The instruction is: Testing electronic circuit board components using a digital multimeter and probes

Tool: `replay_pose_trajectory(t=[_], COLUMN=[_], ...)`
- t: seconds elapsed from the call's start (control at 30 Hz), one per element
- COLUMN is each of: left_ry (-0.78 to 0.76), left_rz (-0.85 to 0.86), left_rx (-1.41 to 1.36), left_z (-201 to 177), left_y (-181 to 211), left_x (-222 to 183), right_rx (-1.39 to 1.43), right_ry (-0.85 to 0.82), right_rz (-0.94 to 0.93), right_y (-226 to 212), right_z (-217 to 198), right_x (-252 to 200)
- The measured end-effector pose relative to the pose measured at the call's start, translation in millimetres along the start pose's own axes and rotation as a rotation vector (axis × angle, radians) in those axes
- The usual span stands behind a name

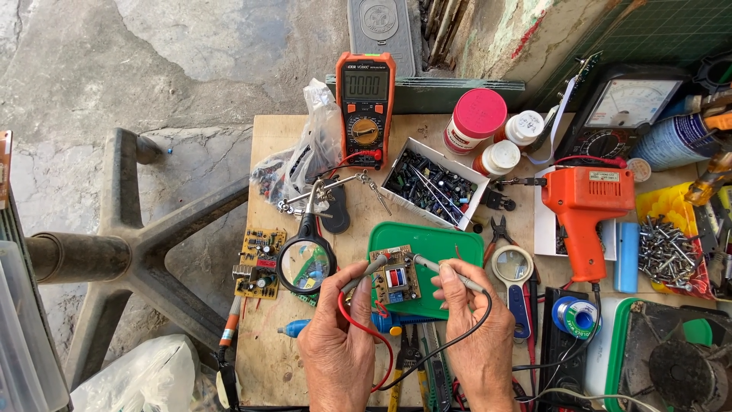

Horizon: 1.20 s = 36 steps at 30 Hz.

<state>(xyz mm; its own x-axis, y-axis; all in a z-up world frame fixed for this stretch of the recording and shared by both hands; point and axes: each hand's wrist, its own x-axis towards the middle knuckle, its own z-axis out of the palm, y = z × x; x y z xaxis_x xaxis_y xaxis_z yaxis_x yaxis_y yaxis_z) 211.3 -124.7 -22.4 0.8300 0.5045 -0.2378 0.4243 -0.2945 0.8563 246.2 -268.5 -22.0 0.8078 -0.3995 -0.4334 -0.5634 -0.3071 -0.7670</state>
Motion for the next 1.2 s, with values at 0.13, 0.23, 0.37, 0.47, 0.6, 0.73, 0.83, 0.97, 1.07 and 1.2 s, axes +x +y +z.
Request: replay_pose_trajectory(t=[0.13, 0.23, 0.37, 0.47, 0.6, 0.73, 0.83, 0.97, 1.07, 1.2], left_ry=[-0.005, 0.004, 0.009, 0.015, 0.014, 0.013, 0.015, -0.004, 0.010, 0.037], left_rz=[-0.007, 0.031, 0.042, 0.059, 0.050, 0.047, 0.058, 0.101, 0.104, 0.085], left_rx=[-0.008, -0.029, -0.019, -0.015, 0.006, 0.010, -0.016, -0.077, -0.067, 0.054], left_z=[0.2, 0.8, 2.2, 3.1, 2.3, 3.3, 2.9, 0.2, -1.9, -4.4], left_y=[2.8, 3.9, 3.7, 2.2, 2.4, -0.1, 0.6, 3.9, 5.7, 4.0], left_x=[1.0, 0.9, 0.6, 0.7, 0.1, 0.9, 1.1, 0.3, -0.4, -2.0], right_rx=[-0.014, -0.013, -0.011, -0.025, -0.020, -0.033, -0.041, -0.020, 0.000, -0.030], right_ry=[0.003, 0.003, -0.007, -0.010, -0.016, -0.019, -0.029, -0.043, -0.038, -0.035], right_rz=[-0.008, -0.007, 0.009, 0.003, 0.001, 0.004, 0.020, 0.047, 0.038, 0.032], right_y=[0.9, 0.6, 0.2, -0.7, -0.5, -0.6, -2.9, -4.0, -0.6, -2.2], right_z=[0.1, 0.3, -0.2, -0.9, -1.2, -1.5, -2.0, -1.6, -0.6, -1.2], right_x=[0.3, 0.1, -0.2, -0.8, -1.2, -0.9, -1.8, -2.6, -1.3, -1.8])
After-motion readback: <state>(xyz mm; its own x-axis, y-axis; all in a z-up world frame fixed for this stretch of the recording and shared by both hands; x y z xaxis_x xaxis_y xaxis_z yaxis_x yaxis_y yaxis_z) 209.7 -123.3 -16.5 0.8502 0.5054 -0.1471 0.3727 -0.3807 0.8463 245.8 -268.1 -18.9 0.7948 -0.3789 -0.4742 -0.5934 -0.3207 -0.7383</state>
